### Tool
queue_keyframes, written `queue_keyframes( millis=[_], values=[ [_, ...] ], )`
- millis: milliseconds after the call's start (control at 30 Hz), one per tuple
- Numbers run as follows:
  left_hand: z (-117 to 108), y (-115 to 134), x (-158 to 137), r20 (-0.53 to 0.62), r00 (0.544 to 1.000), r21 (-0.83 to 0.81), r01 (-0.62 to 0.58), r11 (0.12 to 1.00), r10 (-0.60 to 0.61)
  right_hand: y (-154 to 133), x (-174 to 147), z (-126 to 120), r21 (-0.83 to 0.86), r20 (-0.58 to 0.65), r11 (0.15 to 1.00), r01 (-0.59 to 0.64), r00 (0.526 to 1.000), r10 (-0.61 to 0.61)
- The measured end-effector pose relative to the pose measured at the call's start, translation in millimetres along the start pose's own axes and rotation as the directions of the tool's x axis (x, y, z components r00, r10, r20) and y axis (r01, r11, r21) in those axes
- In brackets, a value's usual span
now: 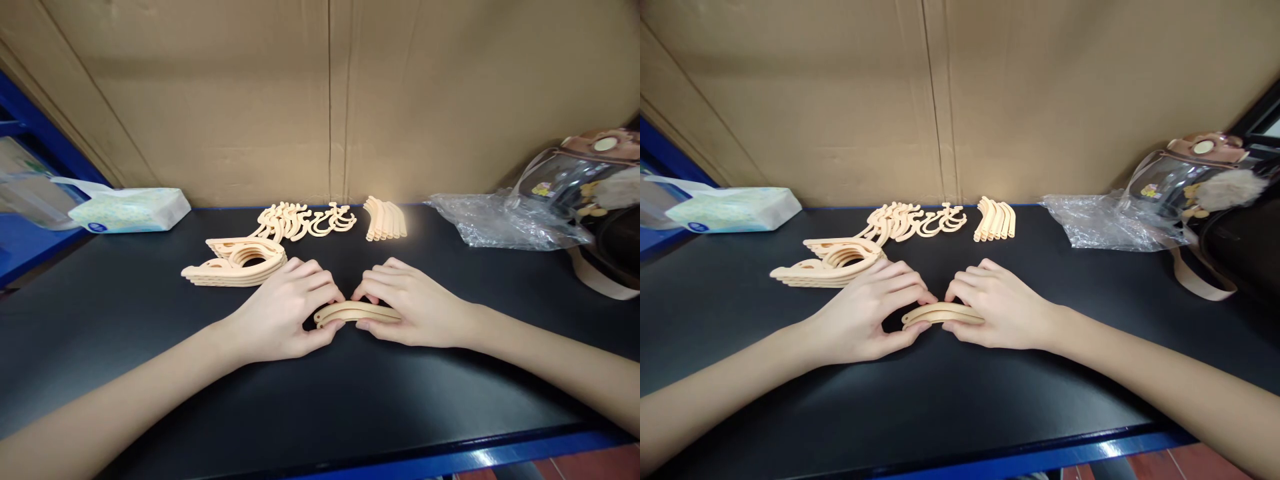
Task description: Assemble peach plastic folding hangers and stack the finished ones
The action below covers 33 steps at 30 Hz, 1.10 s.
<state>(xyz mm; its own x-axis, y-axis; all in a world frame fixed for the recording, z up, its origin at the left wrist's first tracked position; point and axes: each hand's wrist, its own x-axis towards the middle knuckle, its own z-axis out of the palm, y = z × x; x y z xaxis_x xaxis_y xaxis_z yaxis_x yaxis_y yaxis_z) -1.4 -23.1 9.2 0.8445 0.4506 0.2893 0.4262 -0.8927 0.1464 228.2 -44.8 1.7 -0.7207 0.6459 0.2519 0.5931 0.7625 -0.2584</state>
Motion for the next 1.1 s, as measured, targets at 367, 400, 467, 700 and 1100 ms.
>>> queue_keyframes(
  millis=[367,400,467,700,1100],
  values=[
    [1,-10,1,-0.049,0.998,0.273,0.038,0.961,-0.026,31,1,-3,-0.084,-0.161,0.992,-0.092,0.984,0.078],
    [2,-12,1,-0.051,0.999,0.305,0.031,0.952,-0.016,34,0,-2,-0.102,-0.144,0.991,-0.09,0.987,0.075],
    [4,-16,0,-0.045,0.999,0.345,0.014,0.938,0.002,36,-1,1,-0.129,-0.102,0.987,-0.092,0.992,0.079],
    [10,-20,-3,0.004,1.0,0.368,-0.018,0.93,0.017,35,-1,5,-0.195,-0.026,0.978,-0.073,0.997,0.069],
    [10,-23,-3,0.002,0.999,0.38,-0.036,0.924,0.039,53,51,-29,-0.315,-0.096,0.944,-0.098,0.993,0.071]
  ],
)
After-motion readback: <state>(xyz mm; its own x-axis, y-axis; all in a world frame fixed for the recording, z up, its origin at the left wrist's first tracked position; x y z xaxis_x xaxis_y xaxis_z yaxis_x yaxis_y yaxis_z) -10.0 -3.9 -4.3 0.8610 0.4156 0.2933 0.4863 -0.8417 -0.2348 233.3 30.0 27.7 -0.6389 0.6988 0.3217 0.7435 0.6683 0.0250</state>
